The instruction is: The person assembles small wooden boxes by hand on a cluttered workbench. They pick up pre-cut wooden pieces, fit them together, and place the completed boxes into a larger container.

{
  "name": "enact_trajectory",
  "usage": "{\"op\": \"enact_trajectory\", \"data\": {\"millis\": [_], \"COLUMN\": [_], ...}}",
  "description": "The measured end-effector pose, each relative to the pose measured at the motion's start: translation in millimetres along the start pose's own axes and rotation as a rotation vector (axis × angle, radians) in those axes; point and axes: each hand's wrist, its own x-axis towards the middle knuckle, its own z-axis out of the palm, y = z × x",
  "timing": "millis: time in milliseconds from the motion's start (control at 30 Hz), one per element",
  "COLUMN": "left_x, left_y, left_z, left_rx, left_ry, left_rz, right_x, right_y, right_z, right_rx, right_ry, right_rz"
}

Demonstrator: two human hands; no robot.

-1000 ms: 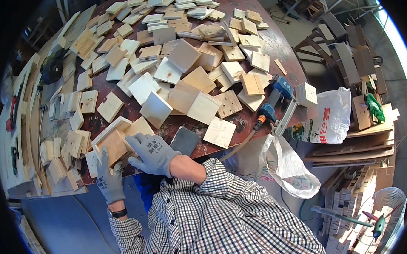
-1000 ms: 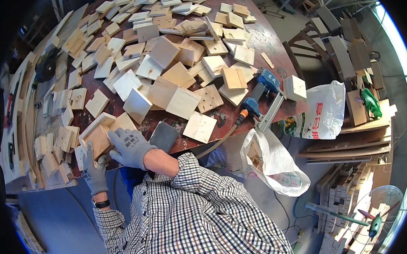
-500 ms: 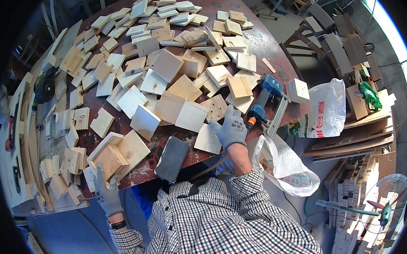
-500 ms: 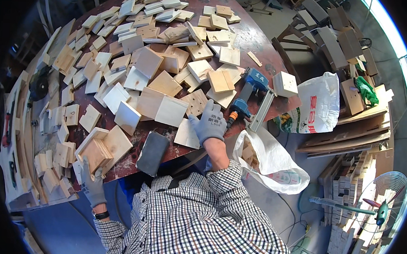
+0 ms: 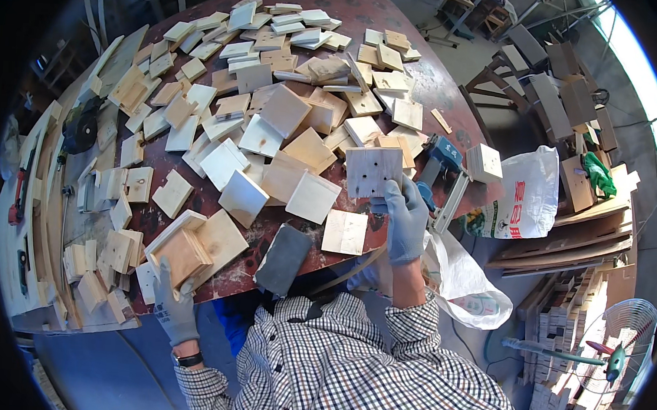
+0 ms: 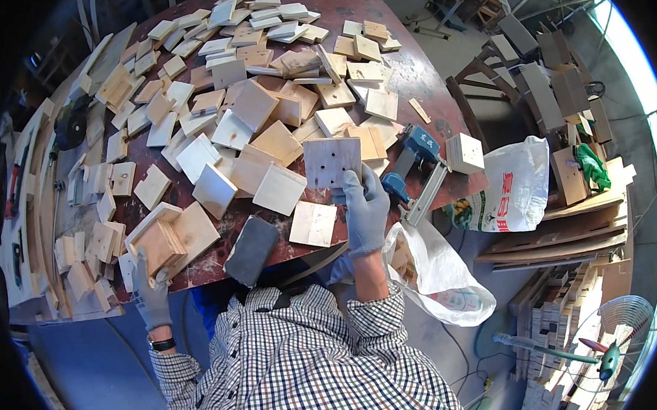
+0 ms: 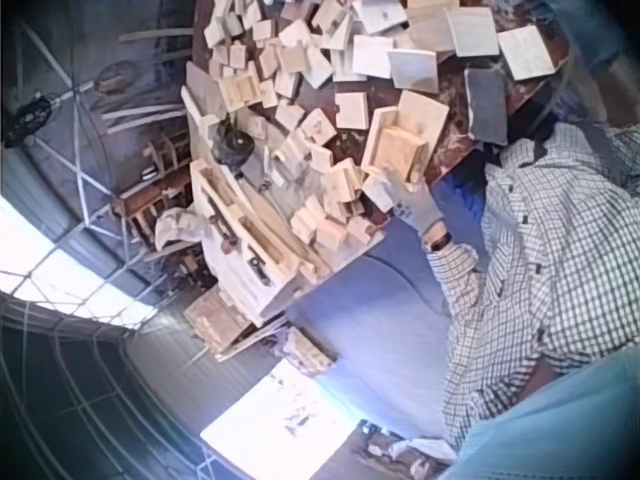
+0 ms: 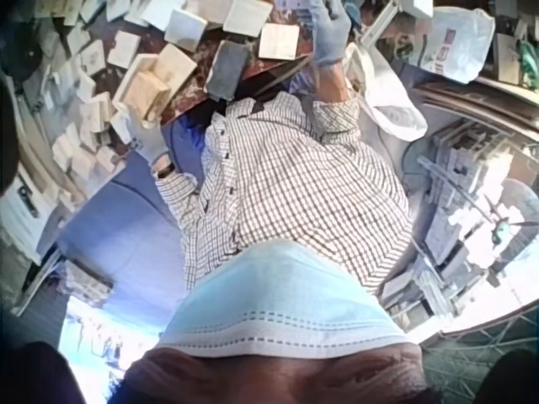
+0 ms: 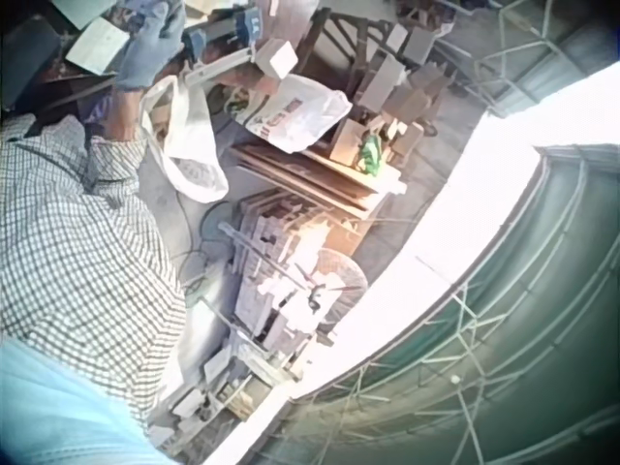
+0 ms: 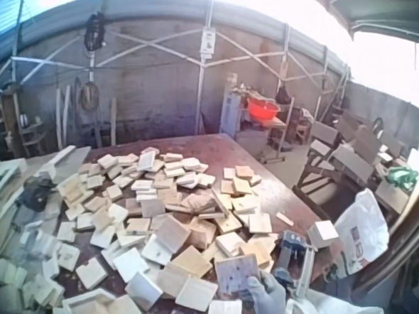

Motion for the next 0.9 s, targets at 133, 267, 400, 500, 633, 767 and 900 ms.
{"op": "enact_trajectory", "data": {"millis": [133, 267, 400, 500, 633, 767, 900], "left_x": [-6.0, -2.5, 1.3, 0.9, 2.5, 1.8, 3.2], "left_y": [-16.2, 13.5, 17.9, 19.4, 23.3, 21.7, 30.6], "left_z": [2.6, -10.6, -7.5, -7.0, -12.1, -11.3, -15.9], "left_rx": [0.046, 0.147, 0.092, 0.031, 0.011, -0.030, -0.057], "left_ry": [0.025, 0.025, 0.022, 0.054, -0.021, -0.005, 0.015], "left_rz": [0.029, 0.049, -0.027, -0.088, -0.143, -0.109, -0.144], "right_x": [-16.2, -44.1, -81.6, -104.2, -124.3, -117.6, -106.4], "right_y": [-15.8, -19.2, -1.5, 26.0, 68.9, 51.6, 47.2], "right_z": [28.8, 80.4, 151.0, 199.4, 224.1, 226.9, 215.0], "right_rx": [0.122, 0.162, 0.002, -0.166, -0.710, -0.803, -0.664], "right_ry": [-0.149, -0.463, -0.729, -0.798, -0.804, -0.997, -1.222], "right_rz": [0.134, 0.232, 0.265, 0.152, -0.603, -0.485, -0.174]}}
